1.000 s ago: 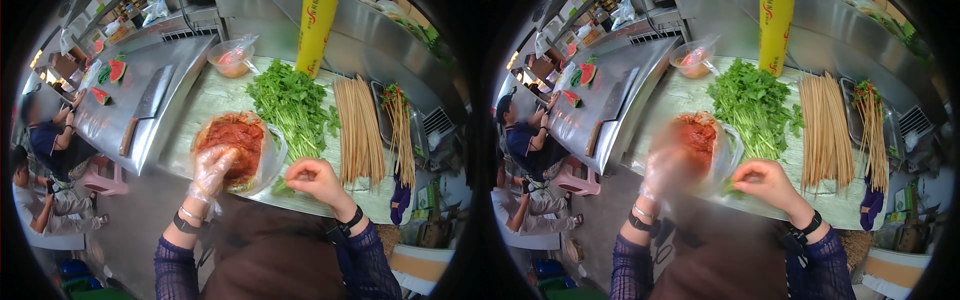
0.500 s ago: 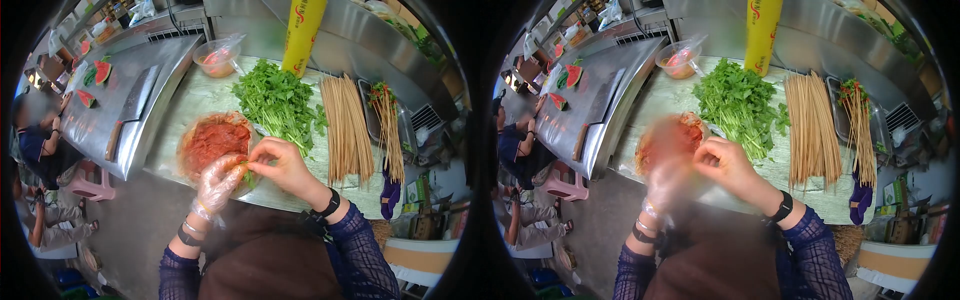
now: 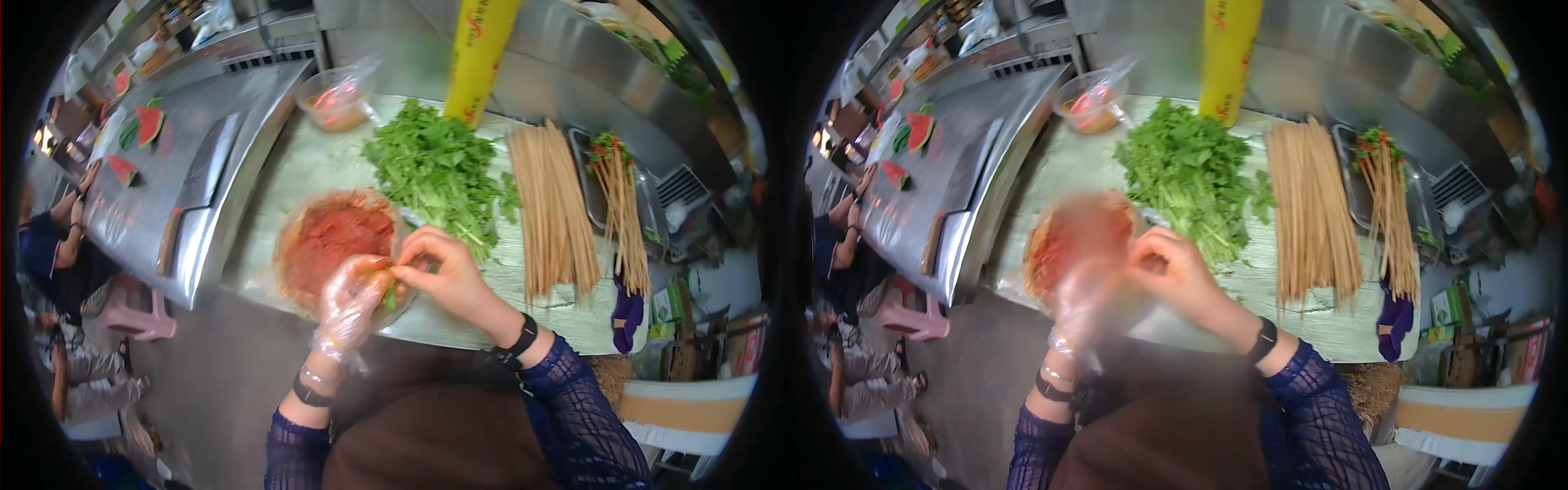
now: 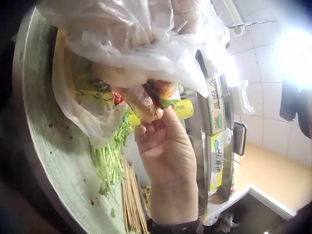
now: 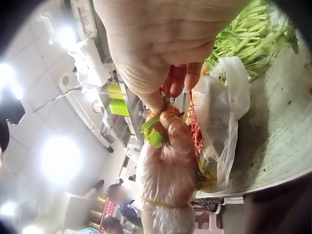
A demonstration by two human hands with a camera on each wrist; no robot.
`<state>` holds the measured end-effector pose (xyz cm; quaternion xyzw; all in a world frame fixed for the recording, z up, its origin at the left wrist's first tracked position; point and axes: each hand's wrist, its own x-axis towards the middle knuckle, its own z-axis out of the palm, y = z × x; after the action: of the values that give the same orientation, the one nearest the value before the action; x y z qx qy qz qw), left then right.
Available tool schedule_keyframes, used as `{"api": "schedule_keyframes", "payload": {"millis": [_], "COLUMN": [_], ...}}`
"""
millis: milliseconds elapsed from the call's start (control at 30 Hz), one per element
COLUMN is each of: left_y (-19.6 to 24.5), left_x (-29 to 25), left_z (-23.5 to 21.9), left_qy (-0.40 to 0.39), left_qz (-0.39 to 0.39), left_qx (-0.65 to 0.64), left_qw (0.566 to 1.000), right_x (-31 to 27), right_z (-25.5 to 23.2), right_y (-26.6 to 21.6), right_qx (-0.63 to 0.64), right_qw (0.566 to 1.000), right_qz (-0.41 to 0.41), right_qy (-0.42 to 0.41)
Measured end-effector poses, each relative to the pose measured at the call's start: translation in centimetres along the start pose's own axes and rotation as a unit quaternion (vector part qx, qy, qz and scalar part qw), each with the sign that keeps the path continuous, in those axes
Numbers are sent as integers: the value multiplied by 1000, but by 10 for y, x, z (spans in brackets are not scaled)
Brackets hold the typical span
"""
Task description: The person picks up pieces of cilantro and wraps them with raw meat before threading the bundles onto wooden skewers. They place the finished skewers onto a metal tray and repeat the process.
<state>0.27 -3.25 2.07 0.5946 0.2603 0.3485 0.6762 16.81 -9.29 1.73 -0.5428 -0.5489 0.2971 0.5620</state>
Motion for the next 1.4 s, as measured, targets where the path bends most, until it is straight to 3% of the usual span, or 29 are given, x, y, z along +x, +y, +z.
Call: {"api": "schedule_keyframes", "payload": {"millis": [167, 267, 300, 333, 400, 500, 600, 700, 800, 833, 933, 967, 1067, 1200, 1400], "left_y": [-6, -4, -6, -6, -6, -6, -5, -5, -6, -5, -7, -9, -4, -1, -26], "left_x": [2, 3, 4, 4, 4, 6, 5, 4, 5, 5, 6, 6, 5, 4, 14], "left_z": [11, 13, 12, 13, 14, 13, 14, 13, 13, 14, 13, 12, 14, 17, -5], "left_qy": [21, 29, 30, 32, 36, 35, 43, 41, 43, 47, 42, 39, 53, 67, 110], "left_qz": [-54, -56, -55, -53, -55, -61, -64, -66, -65, -66, -50, -42, -66, -69, -23], "left_qx": [-56, -119, -123, -127, -136, -139, -139, -136, -130, -130, -116, -109, -110, -167, -248], "left_qw": [997, 991, 990, 990, 989, 988, 987, 988, 988, 988, 991, 992, 990, 981, 962], "right_x": [-6, -5, -4, -3, -8, -13, -8, -4, -16, -17, -27, -28, -29, -29, -25], "right_z": [-24, -80, -106, -136, -191, -229, -243, -247, -250, -249, -253, -257, -252, -233, -144], "right_y": [-18, 0, 8, 17, 36, 53, 73, 56, 49, 44, 43, 45, 29, 1, -24], "right_qx": [-82, -102, -173, -243, -487, -612, -569, -384, -233, -210, -73, -83, -12, 206, 221], "right_qw": [996, 986, 969, 946, 848, 734, 758, 812, 862, 860, 891, 901, 922, 936, 950], "right_qz": [-28, 83, 98, 112, 79, 275, 307, 430, 420, 433, 416, 406, 358, 268, 151], "right_qy": [12, 102, 144, 184, 194, 110, 90, 88, 159, 170, 164, 130, 149, 101, 162]}}
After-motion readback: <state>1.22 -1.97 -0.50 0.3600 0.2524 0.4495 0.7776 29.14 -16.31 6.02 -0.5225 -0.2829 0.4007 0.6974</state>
